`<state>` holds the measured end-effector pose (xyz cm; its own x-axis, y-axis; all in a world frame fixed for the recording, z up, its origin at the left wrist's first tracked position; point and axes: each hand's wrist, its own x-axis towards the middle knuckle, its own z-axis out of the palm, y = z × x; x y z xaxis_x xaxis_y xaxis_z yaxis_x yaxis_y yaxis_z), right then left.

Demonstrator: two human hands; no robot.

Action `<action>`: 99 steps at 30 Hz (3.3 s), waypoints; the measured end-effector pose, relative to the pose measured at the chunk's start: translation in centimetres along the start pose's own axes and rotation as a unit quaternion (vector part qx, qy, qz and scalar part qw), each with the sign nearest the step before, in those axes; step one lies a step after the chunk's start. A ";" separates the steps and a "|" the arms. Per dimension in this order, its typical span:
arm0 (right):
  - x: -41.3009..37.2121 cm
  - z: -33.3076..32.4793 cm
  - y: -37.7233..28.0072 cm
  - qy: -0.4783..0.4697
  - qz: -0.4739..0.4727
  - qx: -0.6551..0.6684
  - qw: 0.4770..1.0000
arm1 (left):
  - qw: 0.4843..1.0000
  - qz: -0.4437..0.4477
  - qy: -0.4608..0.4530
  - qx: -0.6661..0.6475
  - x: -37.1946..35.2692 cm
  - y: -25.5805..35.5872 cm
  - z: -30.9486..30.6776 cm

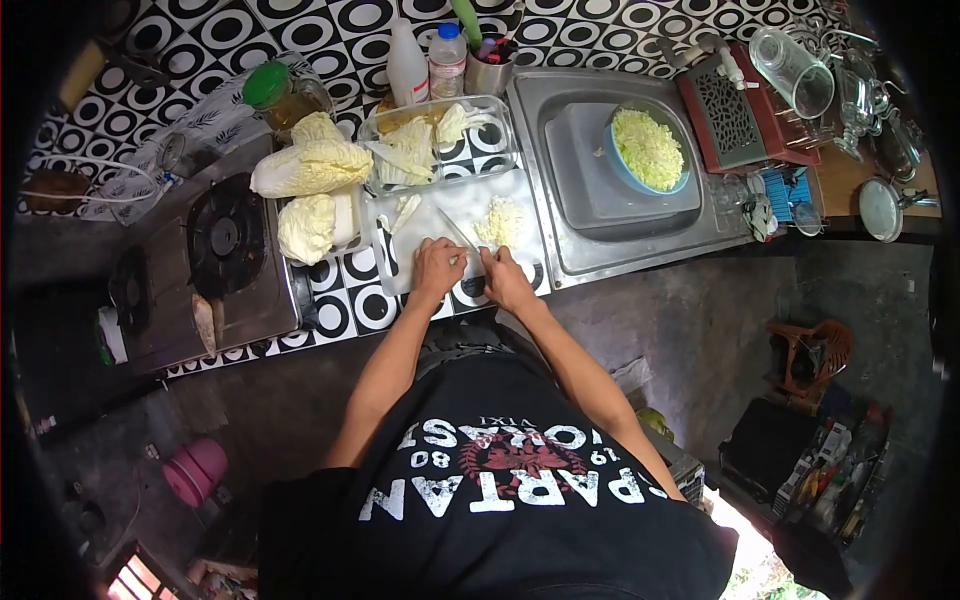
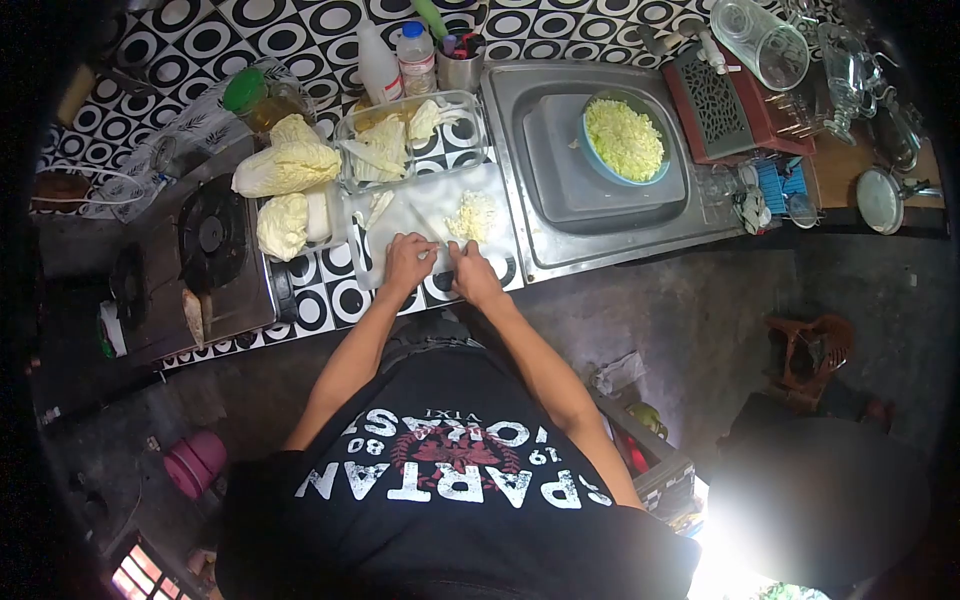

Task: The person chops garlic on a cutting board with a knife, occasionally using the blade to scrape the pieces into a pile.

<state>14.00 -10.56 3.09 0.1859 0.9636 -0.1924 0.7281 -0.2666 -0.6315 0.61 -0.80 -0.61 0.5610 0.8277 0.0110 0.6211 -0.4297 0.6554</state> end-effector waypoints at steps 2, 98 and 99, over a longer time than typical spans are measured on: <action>-0.4 -0.2 0.2 -0.005 0.004 -0.005 1.000 | 1.000 -0.011 -0.001 -0.003 0.2 -0.3 0.3; -0.1 0.5 -1.8 -0.004 0.004 0.001 1.000 | 0.998 -0.037 0.033 -0.046 -0.3 0.0 0.3; -0.6 0.4 -1.8 -0.009 0.007 0.003 1.000 | 0.996 -0.055 0.027 -0.062 -0.2 0.1 0.1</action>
<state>12.34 -10.65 4.01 0.1831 0.9593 -0.2151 0.7215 -0.2797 -0.6334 0.59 -1.07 -0.65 0.4609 0.8870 -0.0278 0.6036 -0.2904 0.7425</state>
